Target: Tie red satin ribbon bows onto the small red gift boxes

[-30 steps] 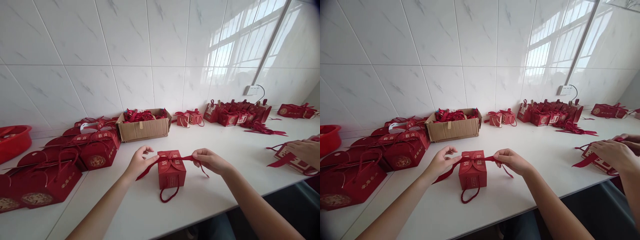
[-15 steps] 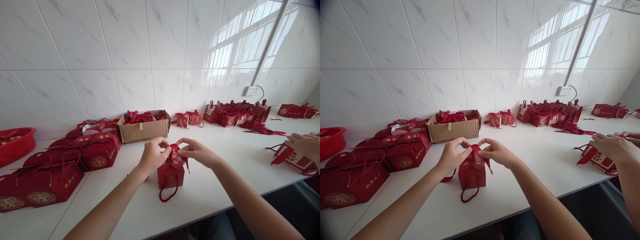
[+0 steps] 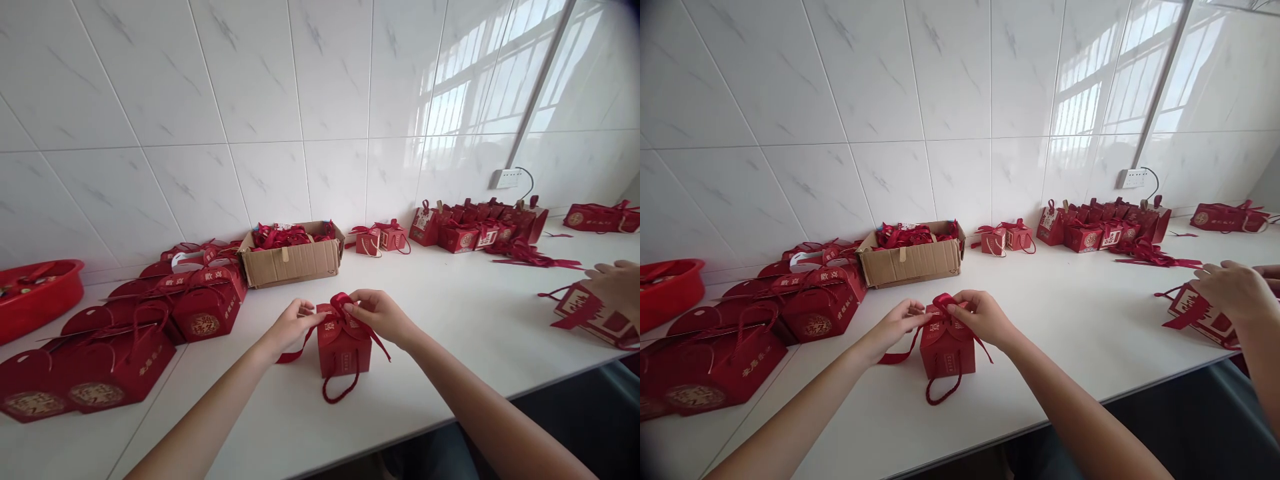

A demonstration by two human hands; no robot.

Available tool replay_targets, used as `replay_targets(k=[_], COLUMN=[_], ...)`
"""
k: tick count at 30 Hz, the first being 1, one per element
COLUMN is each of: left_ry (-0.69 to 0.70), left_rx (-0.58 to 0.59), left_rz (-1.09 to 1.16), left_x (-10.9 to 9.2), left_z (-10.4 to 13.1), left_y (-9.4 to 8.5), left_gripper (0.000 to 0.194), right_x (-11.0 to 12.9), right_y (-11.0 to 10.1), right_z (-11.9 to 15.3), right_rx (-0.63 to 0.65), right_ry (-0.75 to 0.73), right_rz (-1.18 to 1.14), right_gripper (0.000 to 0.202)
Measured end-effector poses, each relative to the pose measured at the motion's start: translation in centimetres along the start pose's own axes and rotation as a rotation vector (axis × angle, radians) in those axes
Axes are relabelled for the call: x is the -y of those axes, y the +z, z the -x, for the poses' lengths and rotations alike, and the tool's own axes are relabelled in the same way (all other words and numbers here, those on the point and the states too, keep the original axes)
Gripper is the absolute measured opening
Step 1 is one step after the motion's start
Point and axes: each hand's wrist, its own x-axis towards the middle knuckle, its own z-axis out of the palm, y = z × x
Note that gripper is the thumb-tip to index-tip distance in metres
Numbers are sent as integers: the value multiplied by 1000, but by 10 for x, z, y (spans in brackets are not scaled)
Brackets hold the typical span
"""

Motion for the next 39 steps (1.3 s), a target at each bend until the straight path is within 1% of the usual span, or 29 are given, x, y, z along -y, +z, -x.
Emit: replay_targets(k=[2, 3, 5, 8, 10, 13, 15, 19, 23, 25, 27, 30, 32, 34, 35, 39], left_ry=[-5, 3, 48, 181, 297, 440, 488, 526, 539, 539, 533, 516, 492, 443, 405, 216], left_rx=[39, 37, -19, -112, -138, -193, -239, -299, -322, -340, -356, -343, -301, -251, -229, -143], left_rz=[-12, -20, -42, -85, -139, -232, -269, -305, -324, -331, -332, -317, -288, -245, -224, -153], left_x=[8, 10, 9, -1, -12, -25, -31, -31, -26, -25, -26, -28, -28, -24, -20, 1], left_z=[1, 2, 4, 9, 11, 12, 10, 6, 4, 5, 6, 9, 11, 12, 12, 9], left_y=[3, 4, 5, 6, 8, 14, 17, 21, 24, 26, 28, 29, 26, 22, 19, 11], left_gripper=[39, 40, 38, 31, 24, 9, 3, 6, 4, 4, 4, 5, 3, 4, 7, 24], right_x=[-1, -2, -2, -1, 1, 3, 3, 2, 2, 2, 1, -1, -4, -6, -7, -9], right_y=[1, 1, 1, 2, 2, 1, 0, -5, -6, -3, 2, 9, 12, 12, 12, 10], right_z=[-1, -2, -3, -4, -3, -1, 1, 4, 4, 3, 2, 1, 1, 1, 0, -1], right_rx=[18, 22, 20, 6, 0, 2, -2, -56, -51, -46, -54, -100, -173, -215, -215, -132], right_ry=[-18, -21, -8, 29, 33, 37, 42, 24, 1, 6, 5, -14, -35, -61, -72, -87], right_rz=[-29, -38, -43, -34, -30, -38, -43, -42, -42, -22, 16, 118, 175, 191, 187, 158], right_gripper=[28, 27, 26, 27, 28, 30, 33, 31, 31, 36, 35, 25, 23, 22, 22, 24])
